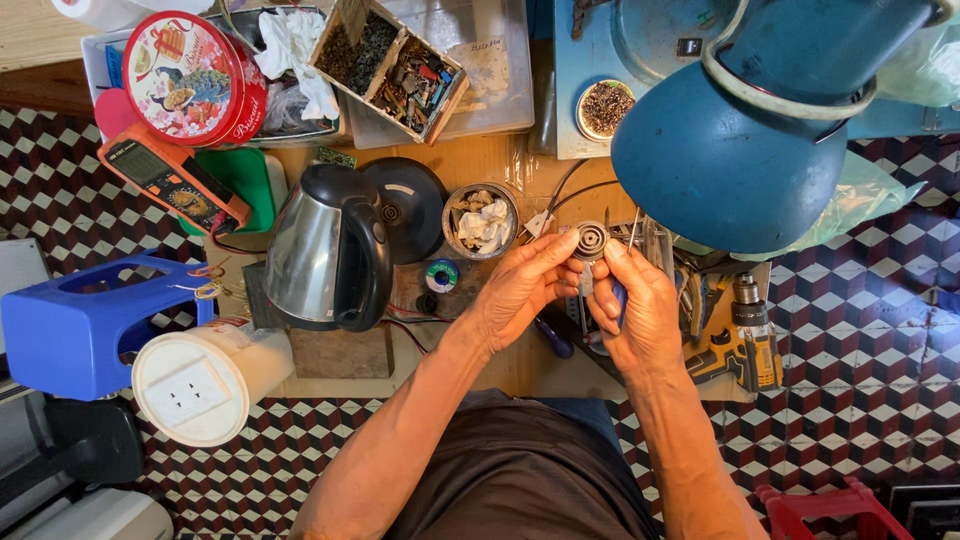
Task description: The person repairs an electric kettle at a cluttered workbench. They first manipulate a small component with pliers and by hand, then pick up an orange heat gun and apply heat to a small cup-shaped part while holding it, and finally work on the part with tweezers.
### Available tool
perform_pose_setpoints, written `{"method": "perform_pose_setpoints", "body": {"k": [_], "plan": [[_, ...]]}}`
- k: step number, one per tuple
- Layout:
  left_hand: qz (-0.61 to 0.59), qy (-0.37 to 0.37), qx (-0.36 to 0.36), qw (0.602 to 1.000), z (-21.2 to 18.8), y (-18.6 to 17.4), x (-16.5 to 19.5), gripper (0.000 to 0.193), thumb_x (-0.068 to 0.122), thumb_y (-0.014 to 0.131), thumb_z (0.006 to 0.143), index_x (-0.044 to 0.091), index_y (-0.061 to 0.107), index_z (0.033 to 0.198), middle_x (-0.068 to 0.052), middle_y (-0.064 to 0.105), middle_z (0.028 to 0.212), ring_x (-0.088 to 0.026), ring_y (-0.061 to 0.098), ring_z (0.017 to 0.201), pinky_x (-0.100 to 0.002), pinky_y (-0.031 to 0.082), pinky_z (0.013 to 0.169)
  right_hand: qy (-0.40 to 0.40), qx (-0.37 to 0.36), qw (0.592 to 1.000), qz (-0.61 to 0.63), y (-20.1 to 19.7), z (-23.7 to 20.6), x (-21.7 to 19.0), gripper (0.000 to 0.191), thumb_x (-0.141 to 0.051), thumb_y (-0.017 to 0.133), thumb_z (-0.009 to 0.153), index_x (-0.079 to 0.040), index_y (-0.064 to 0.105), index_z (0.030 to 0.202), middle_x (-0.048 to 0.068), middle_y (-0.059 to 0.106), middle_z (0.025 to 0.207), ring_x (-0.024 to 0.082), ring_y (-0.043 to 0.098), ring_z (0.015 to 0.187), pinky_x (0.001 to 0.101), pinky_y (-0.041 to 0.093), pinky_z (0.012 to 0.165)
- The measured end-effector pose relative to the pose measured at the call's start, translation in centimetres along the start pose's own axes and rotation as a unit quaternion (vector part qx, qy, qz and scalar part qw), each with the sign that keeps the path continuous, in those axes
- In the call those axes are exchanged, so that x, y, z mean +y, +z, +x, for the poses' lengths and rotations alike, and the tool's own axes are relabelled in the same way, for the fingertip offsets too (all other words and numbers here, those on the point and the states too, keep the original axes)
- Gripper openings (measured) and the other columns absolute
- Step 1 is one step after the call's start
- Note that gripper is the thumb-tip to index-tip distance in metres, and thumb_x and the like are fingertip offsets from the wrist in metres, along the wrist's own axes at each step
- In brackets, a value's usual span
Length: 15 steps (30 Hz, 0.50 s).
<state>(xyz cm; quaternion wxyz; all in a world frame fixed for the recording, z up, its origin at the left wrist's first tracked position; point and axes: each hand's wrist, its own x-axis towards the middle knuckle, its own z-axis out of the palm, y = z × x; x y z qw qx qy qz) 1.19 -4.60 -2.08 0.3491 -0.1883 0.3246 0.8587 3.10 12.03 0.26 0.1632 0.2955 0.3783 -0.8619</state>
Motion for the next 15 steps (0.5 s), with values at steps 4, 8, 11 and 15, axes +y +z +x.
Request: {"method": "perform_pose_setpoints", "body": {"k": [4, 8, 11, 15], "plan": [[-0.036, -0.013, -0.001, 0.999, 0.3, -0.1, -0.1, 0.028, 0.033, 0.064, 0.104, 0.01, 0.067, 0.119, 0.004, 0.063, 0.09, -0.007, 0.059, 0.086, -0.025, 0.051, 0.08, -0.009, 0.01, 1.0, -0.017, 0.1, 0.0, -0.1, 0.02, -0.018, 0.056, 0.107, 0.0, 0.06, 0.098, 0.004, 0.059, 0.082, 0.003, 0.044, 0.05, 0.0178, 0.033, 0.038], [-0.053, -0.017, 0.0, 0.998, 0.4, 0.1, -0.3, 0.025, 0.033, 0.064, 0.104, 0.011, 0.067, 0.115, 0.006, 0.061, 0.088, -0.006, 0.057, 0.084, -0.025, 0.05, 0.079, -0.01, 0.007, 1.0, -0.002, -0.3, 0.2, 0.1, 0.019, -0.018, 0.057, 0.107, 0.0, 0.06, 0.101, 0.004, 0.06, 0.085, 0.003, 0.045, 0.052, 0.0175, 0.034, 0.04], [-0.047, -0.019, 0.009, 0.999, 0.7, 0.2, -0.3, 0.023, 0.033, 0.064, 0.104, 0.011, 0.067, 0.112, 0.006, 0.059, 0.086, -0.006, 0.055, 0.083, -0.025, 0.048, 0.078, -0.005, -0.002, 1.0, 0.023, -0.7, 0.7, 0.5, 0.019, -0.018, 0.057, 0.107, 0.0, 0.06, 0.104, 0.004, 0.061, 0.087, 0.003, 0.046, 0.054, 0.0178, 0.035, 0.04], [-0.028, -0.006, 0.016, 0.999, 1.5, 0.4, -0.5, 0.023, 0.033, 0.064, 0.104, 0.012, 0.068, 0.111, 0.006, 0.058, 0.085, -0.006, 0.054, 0.082, -0.025, 0.048, 0.078, -0.002, -0.006, 0.999, 0.053, -1.5, 1.6, 1.0, 0.017, -0.018, 0.056, 0.107, -0.001, 0.06, 0.105, 0.004, 0.061, 0.088, 0.004, 0.046, 0.054, 0.0182, 0.035, 0.041]]}}
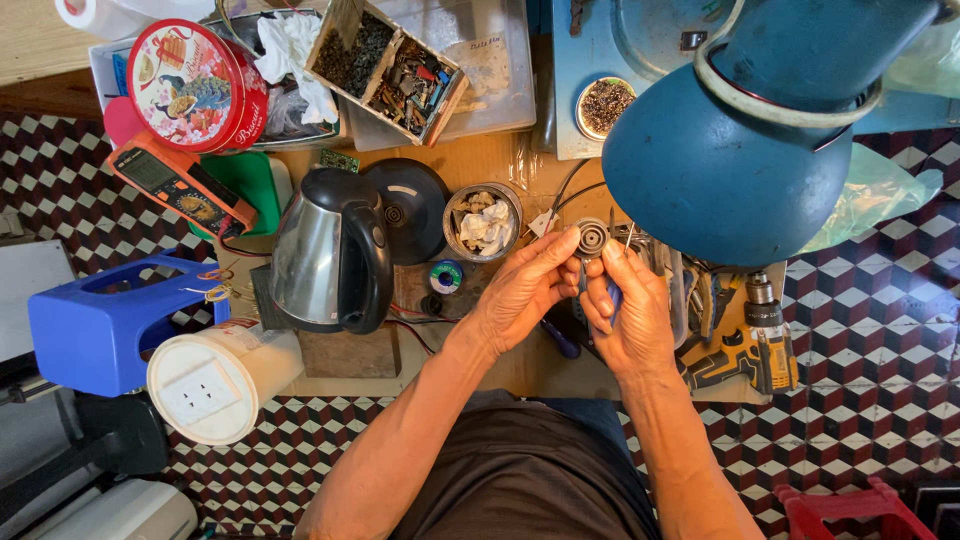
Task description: The person repairs an electric kettle at a cluttered workbench. They first manipulate a small component with pliers and by hand, then pick up an orange heat gun and apply heat to a small cup-shaped part while holding it, and finally work on the part with tweezers.
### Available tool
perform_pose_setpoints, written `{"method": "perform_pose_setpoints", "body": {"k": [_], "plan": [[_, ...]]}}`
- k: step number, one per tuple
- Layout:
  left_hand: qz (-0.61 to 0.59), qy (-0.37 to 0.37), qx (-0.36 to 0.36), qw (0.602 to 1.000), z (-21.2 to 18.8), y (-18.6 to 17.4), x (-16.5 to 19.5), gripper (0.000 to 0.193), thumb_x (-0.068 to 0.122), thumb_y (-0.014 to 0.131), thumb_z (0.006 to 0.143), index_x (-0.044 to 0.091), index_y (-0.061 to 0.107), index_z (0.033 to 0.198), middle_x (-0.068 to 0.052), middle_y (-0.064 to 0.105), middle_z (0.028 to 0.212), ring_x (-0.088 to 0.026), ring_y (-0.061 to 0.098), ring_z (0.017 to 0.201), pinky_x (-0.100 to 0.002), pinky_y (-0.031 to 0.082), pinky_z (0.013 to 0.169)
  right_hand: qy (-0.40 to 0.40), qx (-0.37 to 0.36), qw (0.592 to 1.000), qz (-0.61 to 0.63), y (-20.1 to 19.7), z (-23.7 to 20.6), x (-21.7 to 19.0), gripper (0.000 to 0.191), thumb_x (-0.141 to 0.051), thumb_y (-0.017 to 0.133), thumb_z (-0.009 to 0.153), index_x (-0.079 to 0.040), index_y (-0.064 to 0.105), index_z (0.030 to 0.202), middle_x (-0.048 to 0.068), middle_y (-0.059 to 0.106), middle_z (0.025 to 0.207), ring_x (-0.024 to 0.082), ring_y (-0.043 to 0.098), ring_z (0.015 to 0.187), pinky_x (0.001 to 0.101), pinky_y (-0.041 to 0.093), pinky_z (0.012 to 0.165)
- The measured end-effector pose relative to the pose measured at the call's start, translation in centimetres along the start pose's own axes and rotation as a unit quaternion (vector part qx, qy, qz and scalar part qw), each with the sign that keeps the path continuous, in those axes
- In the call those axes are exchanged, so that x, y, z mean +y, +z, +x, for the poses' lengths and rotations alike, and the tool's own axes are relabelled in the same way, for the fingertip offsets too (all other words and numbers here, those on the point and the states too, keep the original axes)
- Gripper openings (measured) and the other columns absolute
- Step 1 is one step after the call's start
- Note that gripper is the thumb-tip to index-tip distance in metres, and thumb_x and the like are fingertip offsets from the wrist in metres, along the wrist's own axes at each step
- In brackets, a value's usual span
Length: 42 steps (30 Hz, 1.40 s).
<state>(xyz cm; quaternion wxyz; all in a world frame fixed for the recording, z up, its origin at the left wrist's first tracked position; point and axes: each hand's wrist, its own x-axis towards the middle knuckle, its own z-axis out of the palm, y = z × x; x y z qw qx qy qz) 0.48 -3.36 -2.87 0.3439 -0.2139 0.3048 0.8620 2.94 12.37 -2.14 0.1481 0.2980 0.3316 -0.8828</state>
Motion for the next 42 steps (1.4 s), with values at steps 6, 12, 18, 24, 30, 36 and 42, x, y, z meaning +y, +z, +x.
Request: {"method": "perform_pose_setpoints", "body": {"k": [6, 12, 18, 24, 30, 36, 42], "plan": [[0.022, 0.009, -0.002, 1.0, 1.0, 0.0, 0.0, 0.025, 0.033, 0.064, 0.104, 0.01, 0.069, 0.113, 0.006, 0.059, 0.089, -0.005, 0.054, 0.084, -0.025, 0.047, 0.079, -0.01, -0.044, 0.999, 0.03, -0.7, 1.0, -0.2, 0.018, -0.018, 0.055, 0.11, -0.001, 0.058, 0.106, 0.004, 0.059, 0.089, 0.004, 0.046, 0.056, 0.0183, 0.035, 0.042], [0.031, 0.011, -0.015, 0.999, 1.7, 0.3, 0.0, 0.027, 0.034, 0.062, 0.109, 0.008, 0.066, 0.112, 0.004, 0.06, 0.092, -0.008, 0.055, 0.088, -0.027, 0.049, 0.082, -0.01, -0.01, 1.0, 0.014, -0.9, 1.5, -0.4, 0.021, -0.019, 0.055, 0.108, -0.001, 0.06, 0.101, 0.003, 0.058, 0.082, 0.004, 0.044, 0.053, 0.0179, 0.034, 0.04], [0.05, 0.008, 0.049, 0.998, 2.2, 0.9, -0.9, 0.037, 0.04, 0.066, 0.103, 0.006, 0.065, 0.117, 0.003, 0.061, 0.092, -0.008, 0.056, 0.086, -0.028, 0.05, 0.082, -0.021, 0.051, 0.998, -0.003, -1.2, 1.9, 0.3, 0.026, -0.021, 0.059, 0.106, 0.001, 0.062, 0.092, 0.002, 0.052, 0.063, 0.006, 0.04, 0.045, 0.0193, 0.032, 0.037], [0.165, 0.049, 0.079, 0.982, 2.6, 0.7, -1.9, 0.045, 0.026, 0.075, 0.092, 0.003, 0.062, 0.128, -0.004, 0.069, 0.102, -0.012, 0.064, 0.098, -0.03, 0.051, 0.093, -0.032, 0.077, 0.997, -0.008, -0.8, 2.0, 0.9, 0.02, -0.019, 0.059, 0.105, -0.003, 0.062, 0.093, 0.0, 0.048, 0.058, 0.006, 0.038, 0.044, 0.0206, 0.032, 0.038], [0.118, 0.051, 0.097, 0.987, 3.2, 0.2, -2.4, 0.043, 0.023, 0.073, 0.095, 0.0, 0.061, 0.13, -0.006, 0.069, 0.103, -0.013, 0.063, 0.098, -0.031, 0.05, 0.095, -0.042, 0.065, 0.997, 0.004, -0.2, 2.2, 1.7, 0.02, -0.018, 0.056, 0.107, -0.004, 0.06, 0.093, 0.0, 0.048, 0.06, 0.006, 0.039, 0.046, 0.0203, 0.033, 0.039], [0.115, 0.058, 0.127, 0.984, 3.2, 0.1, -2.7, 0.041, 0.022, 0.073, 0.097, -0.002, 0.063, 0.129, -0.009, 0.069, 0.101, -0.014, 0.063, 0.093, -0.028, 0.05, 0.085, -0.041, 0.059, 0.997, 0.014, -0.2, 2.7, 2.4, 0.014, -0.017, 0.056, 0.106, -0.006, 0.059, 0.099, 0.0, 0.048, 0.059, 0.006, 0.039, 0.044, 0.0199, 0.031, 0.036], [0.145, 0.063, 0.139, 0.978, 3.2, 0.1, -2.0, 0.043, 0.025, 0.074, 0.091, 0.0, 0.063, 0.123, -0.006, 0.072, 0.106, -0.012, 0.067, 0.098, -0.026, 0.053, 0.088, -0.025, 0.051, 0.998, 0.033, -0.3, 3.0, 2.7, 0.012, -0.016, 0.056, 0.105, -0.006, 0.059, 0.099, 0.0, 0.048, 0.061, 0.006, 0.041, 0.045, 0.0201, 0.032, 0.036]]}}
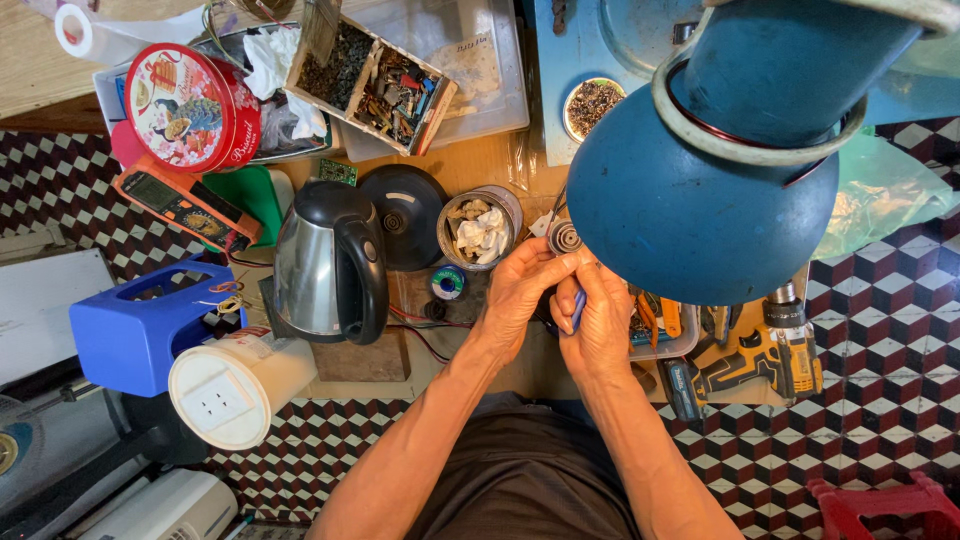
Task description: The person repairs an electric kettle at a cluttered workbench. They first manipulate a small component with pliers and by hand, then pick up an orange heat gun and apply heat to a small cup-shaped part while holding it, and finally work on the part with tweezers.
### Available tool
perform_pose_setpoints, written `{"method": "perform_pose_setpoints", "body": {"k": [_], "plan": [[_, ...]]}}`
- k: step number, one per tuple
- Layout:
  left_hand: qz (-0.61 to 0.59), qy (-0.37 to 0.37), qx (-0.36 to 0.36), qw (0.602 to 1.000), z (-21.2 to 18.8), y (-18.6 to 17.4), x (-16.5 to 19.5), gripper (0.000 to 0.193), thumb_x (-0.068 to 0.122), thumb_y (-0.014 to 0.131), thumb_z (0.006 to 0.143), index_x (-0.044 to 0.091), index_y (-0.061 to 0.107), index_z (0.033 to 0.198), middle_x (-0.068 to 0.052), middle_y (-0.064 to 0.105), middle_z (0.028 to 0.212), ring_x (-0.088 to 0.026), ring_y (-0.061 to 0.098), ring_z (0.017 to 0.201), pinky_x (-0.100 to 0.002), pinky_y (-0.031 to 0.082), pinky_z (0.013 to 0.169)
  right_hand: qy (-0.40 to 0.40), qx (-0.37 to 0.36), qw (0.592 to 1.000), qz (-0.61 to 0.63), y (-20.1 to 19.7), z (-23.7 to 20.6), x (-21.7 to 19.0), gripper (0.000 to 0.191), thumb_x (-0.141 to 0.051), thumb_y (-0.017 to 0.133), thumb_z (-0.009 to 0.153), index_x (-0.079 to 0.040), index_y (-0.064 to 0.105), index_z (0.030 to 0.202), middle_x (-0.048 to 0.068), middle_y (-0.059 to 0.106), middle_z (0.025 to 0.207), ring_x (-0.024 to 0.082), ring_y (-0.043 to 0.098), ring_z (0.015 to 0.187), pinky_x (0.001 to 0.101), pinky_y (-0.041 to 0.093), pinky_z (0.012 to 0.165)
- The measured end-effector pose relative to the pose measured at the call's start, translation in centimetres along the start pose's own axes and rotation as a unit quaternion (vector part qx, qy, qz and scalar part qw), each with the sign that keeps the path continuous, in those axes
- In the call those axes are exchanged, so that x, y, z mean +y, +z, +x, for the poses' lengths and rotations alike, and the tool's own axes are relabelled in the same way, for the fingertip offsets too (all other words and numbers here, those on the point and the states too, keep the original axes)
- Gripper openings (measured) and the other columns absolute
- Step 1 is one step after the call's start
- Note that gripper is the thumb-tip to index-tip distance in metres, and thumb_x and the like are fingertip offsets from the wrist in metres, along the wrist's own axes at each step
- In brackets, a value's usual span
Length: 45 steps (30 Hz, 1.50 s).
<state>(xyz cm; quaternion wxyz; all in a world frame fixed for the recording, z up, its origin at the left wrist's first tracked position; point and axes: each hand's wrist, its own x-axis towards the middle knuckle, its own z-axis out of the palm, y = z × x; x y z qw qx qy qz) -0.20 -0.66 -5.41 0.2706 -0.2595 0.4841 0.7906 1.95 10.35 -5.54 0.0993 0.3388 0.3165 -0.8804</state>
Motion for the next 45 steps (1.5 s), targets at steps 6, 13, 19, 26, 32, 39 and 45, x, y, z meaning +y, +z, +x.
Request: {"method": "perform_pose_setpoints", "body": {"k": [6, 13, 19, 26, 32, 39, 45], "plan": [[0.033, -0.007, 0.017, 0.999, -0.2, -0.1, 0.5, 0.039, 0.031, 0.071, 0.094, 0.002, 0.066, 0.119, -0.006, 0.071, 0.098, -0.013, 0.066, 0.096, -0.027, 0.052, 0.088, 0.01, -0.007, 1.0, 0.006, 0.3, 0.1, 0.0, 0.016, -0.018, 0.055, 0.108, -0.006, 0.058, 0.098, -0.001, 0.049, 0.064, 0.005, 0.042, 0.047, 0.0198, 0.033, 0.037], [0.007, -0.007, -0.001, 1.0, -0.2, -0.6, 0.3, 0.036, 0.03, 0.07, 0.097, 0.002, 0.066, 0.118, -0.005, 0.069, 0.095, -0.015, 0.065, 0.092, -0.029, 0.053, 0.084, 0.021, 0.0, 1.0, 0.006, 0.7, -0.1, 0.0, 0.016, -0.02, 0.054, 0.107, -0.006, 0.06, 0.102, -0.002, 0.05, 0.067, 0.004, 0.045, 0.05, 0.0187, 0.034, 0.038], [-0.009, -0.007, -0.01, 1.0, 0.0, -0.8, 0.0, 0.035, 0.029, 0.07, 0.097, 0.003, 0.065, 0.118, -0.005, 0.07, 0.098, -0.015, 0.066, 0.095, -0.03, 0.054, 0.086, 0.018, -0.008, 1.0, 0.007, 0.4, 0.0, 0.3, 0.018, -0.021, 0.056, 0.108, -0.005, 0.061, 0.1, -0.001, 0.05, 0.067, 0.004, 0.045, 0.05, 0.0191, 0.034, 0.038], [-0.007, -0.007, 0.003, 1.0, 0.1, -1.1, -0.1, 0.035, 0.03, 0.07, 0.096, 0.003, 0.065, 0.117, -0.006, 0.072, 0.098, -0.017, 0.068, 0.096, -0.029, 0.054, 0.088, 0.029, 0.003, 0.999, 0.017, 0.5, 0.0, 0.4, 0.018, -0.021, 0.058, 0.105, -0.003, 0.063, 0.106, -0.002, 0.052, 0.071, 0.003, 0.046, 0.052, 0.0186, 0.034, 0.039], [-0.015, -0.012, -0.004, 1.0, -0.1, -1.1, -0.1, 0.034, 0.032, 0.07, 0.097, 0.002, 0.067, 0.113, -0.007, 0.071, 0.094, -0.018, 0.066, 0.091, -0.032, 0.053, 0.078, 0.017, -0.003, 1.0, 0.02, 0.5, 0.0, 0.4, 0.018, -0.02, 0.059, 0.107, -0.002, 0.063, 0.104, -0.001, 0.052, 0.072, 0.004, 0.046, 0.053, 0.0188, 0.034, 0.039], [0.011, -0.003, -0.008, 1.0, 0.0, -1.2, 0.1, 0.034, 0.034, 0.069, 0.097, 0.005, 0.068, 0.113, -0.006, 0.072, 0.093, -0.017, 0.067, 0.092, -0.031, 0.054, 0.084, 0.02, 0.008, 1.0, 0.012, 0.7, 0.0, 0.3, 0.019, -0.022, 0.059, 0.105, -0.004, 0.062, 0.101, 0.0, 0.055, 0.075, 0.004, 0.048, 0.053, 0.0182, 0.035, 0.038], [0.001, -0.015, 0.0, 1.0, 0.1, -1.0, 0.1, 0.033, 0.035, 0.069, 0.097, 0.005, 0.069, 0.111, -0.005, 0.07, 0.092, -0.018, 0.066, 0.092, -0.032, 0.054, 0.085, 0.02, 0.002, 1.0, 0.021, 0.7, 0.1, 0.3, 0.017, -0.021, 0.06, 0.105, -0.004, 0.062, 0.101, -0.001, 0.055, 0.075, 0.003, 0.048, 0.053, 0.0175, 0.035, 0.037]]}}
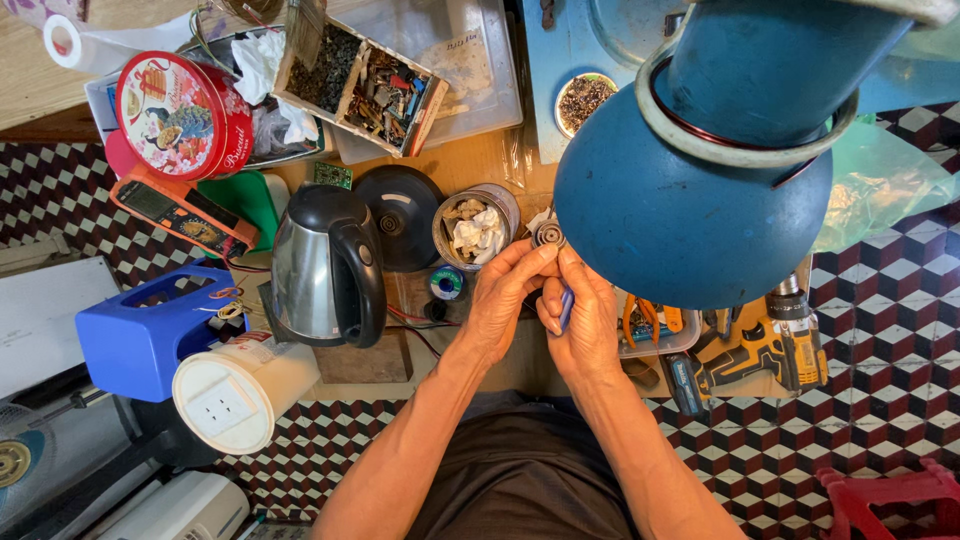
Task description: The person repairs an electric kettle at a cluttered workbench. They first manipulate a small component with pliers and by hand, then pick up an orange heat gun and apply heat to a small cup-shaped part while holding it, and finally work on the part with tweezers.
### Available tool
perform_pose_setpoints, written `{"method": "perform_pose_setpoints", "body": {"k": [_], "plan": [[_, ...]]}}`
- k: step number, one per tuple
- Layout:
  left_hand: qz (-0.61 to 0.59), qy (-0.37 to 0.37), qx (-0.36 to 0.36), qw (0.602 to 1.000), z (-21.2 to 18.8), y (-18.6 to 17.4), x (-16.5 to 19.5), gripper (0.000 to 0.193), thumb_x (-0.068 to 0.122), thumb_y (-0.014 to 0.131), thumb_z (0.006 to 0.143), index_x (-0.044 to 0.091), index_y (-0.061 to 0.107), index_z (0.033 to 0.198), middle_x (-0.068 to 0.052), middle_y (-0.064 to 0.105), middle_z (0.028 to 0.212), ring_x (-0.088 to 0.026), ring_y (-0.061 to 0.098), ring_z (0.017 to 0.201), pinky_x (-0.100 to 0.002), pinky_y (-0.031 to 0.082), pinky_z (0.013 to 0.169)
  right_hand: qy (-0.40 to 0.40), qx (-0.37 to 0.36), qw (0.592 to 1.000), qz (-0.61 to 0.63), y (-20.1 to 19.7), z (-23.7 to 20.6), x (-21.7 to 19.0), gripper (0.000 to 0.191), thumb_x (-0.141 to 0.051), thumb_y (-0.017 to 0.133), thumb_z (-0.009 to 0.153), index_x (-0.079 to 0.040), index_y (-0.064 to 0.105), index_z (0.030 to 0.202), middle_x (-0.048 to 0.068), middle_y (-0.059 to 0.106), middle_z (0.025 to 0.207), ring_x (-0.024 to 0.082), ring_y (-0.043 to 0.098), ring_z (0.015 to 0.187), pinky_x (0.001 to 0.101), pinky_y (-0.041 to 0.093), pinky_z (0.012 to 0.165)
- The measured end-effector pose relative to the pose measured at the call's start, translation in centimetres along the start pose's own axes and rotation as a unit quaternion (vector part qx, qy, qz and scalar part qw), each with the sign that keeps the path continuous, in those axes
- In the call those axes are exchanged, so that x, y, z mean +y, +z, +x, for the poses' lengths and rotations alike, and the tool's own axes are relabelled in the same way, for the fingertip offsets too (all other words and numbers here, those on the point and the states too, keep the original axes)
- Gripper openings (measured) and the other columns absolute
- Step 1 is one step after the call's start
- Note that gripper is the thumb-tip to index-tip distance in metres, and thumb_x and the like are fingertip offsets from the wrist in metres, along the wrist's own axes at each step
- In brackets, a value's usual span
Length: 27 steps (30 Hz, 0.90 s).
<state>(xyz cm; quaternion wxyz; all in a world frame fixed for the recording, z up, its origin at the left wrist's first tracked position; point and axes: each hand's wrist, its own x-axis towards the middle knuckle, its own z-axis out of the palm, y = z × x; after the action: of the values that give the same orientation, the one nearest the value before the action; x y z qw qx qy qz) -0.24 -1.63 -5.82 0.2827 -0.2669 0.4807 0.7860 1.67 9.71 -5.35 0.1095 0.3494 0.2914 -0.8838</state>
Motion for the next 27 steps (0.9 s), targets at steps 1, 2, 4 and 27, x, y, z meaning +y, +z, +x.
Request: {"method": "perform_pose_setpoints", "body": {"k": [1, 2, 4, 27], "plan": [[-0.003, -0.004, 0.003, 1.0, 0.0, 0.0, 0.0, 0.033, 0.035, 0.069, 0.097, 0.005, 0.069, 0.11, -0.005, 0.069, 0.092, -0.018, 0.066, 0.092, -0.032, 0.054, 0.085, -0.003, -0.002, 1.0, 0.002, 0.0, 0.0, 0.0, 0.017, -0.02, 0.06, 0.105, -0.004, 0.062, 0.101, 0.0, 0.056, 0.076, 0.003, 0.048, 0.053, 0.0175, 0.035, 0.037], [-0.006, -0.008, 0.005, 1.0, 0.0, 0.0, 0.1, 0.033, 0.035, 0.069, 0.097, 0.005, 0.069, 0.11, -0.005, 0.069, 0.092, -0.018, 0.066, 0.092, -0.032, 0.054, 0.084, -0.007, -0.004, 1.0, 0.003, 0.0, 0.0, 0.0, 0.016, -0.02, 0.06, 0.105, -0.005, 0.061, 0.1, 0.0, 0.057, 0.076, 0.003, 0.048, 0.053, 0.0176, 0.035, 0.037], [-0.01, -0.013, 0.004, 1.0, 0.0, 0.1, 0.2, 0.033, 0.035, 0.069, 0.096, 0.005, 0.069, 0.109, -0.005, 0.068, 0.092, -0.018, 0.065, 0.091, -0.033, 0.053, 0.082, -0.005, 0.002, 1.0, 0.001, 0.0, 0.0, -0.1, 0.015, -0.019, 0.059, 0.105, -0.005, 0.061, 0.1, 0.002, 0.061, 0.079, 0.003, 0.048, 0.052, 0.0178, 0.035, 0.037], [-0.092, -0.029, 0.035, 0.995, 0.4, 0.7, 1.1, 0.035, 0.036, 0.07, 0.092, 0.006, 0.068, 0.111, -0.005, 0.068, 0.105, -0.015, 0.06, 0.101, -0.035, 0.049, 0.094, 0.0, 0.023, 0.999, -0.029, 0.2, 0.4, -0.6, 0.022, -0.016, 0.061, 0.103, 0.004, 0.065, 0.097, 0.008, 0.064, 0.079, 0.007, 0.049, 0.051, 0.0209, 0.035, 0.038]]}}
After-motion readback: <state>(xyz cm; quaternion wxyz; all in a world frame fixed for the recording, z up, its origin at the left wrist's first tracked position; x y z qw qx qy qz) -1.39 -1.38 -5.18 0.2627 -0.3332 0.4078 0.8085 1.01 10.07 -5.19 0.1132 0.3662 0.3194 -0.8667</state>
